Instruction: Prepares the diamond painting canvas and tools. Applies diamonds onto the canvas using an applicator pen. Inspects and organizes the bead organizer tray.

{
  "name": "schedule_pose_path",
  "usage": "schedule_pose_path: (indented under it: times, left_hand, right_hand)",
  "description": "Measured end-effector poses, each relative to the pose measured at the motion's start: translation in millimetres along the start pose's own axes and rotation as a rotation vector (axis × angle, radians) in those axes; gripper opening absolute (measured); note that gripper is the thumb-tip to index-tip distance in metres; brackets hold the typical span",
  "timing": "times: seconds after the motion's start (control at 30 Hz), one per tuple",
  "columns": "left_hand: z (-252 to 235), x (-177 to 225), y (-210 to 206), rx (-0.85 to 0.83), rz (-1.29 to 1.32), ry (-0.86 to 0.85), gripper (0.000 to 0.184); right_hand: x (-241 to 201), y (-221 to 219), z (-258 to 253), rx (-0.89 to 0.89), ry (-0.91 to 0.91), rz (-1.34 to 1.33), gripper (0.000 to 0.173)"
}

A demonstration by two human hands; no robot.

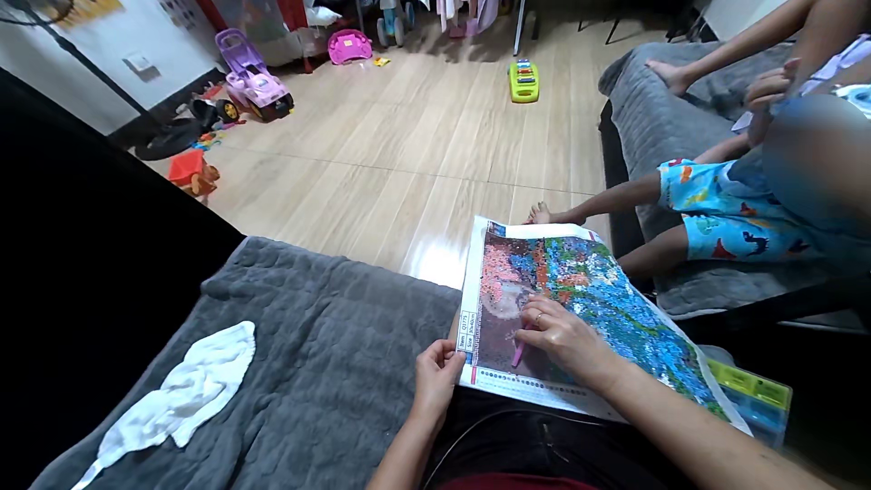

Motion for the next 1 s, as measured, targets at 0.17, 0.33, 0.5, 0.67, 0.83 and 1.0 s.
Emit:
schedule_pose_path:
  times: [0.17,0.33,0.5,0.67,0.83,1.0]
  left_hand:
    - [0.5,-0.2,1.2,0.003,-0.009,0.005,0.009]
    - [-1.1,-0.7,-1.5,-0.004,-0.010,0.009,0.009]
    - [-0.8,0.0,-0.3,-0.004,-0.009,0.005,0.009]
    - [-0.2,0.4,-0.5,-0.002,-0.011,0.004,0.008]
    - [-1.0,-0.3,-0.3,0.006,-0.012,0.003,0.007]
    - [-1.2,-0.3,-1.0,0.006,-0.013,0.004,0.007]
  right_hand:
    - [-6.9,-4.3,-0.5,-0.005,0.029,-0.024,0.019]
    - [0.5,1.0,-1.3,0.018,-0.006,-0.038,0.021]
    - [-6.1,-6.2,-1.4,-0.014,0.022,-0.014,0.018]
    - [-9.4,-2.8,-2.1,0.002,0.034,-0.034,0.019]
    - [0.7,5.6,2.6,-0.004,-0.012,-0.016,0.021]
    - [-6.6,-2.6,7.2,-0.021,-0.005,-0.004,0.020]
Point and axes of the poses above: each hand's wrist, its own z-axis away from the middle knuckle, its own y-axis out of the back of the hand, x = y × z, the point moved 3 cm from there along -z, towards the middle knuckle, and after that the axes turned 12 degrees about -x, right-handed, at the moved point
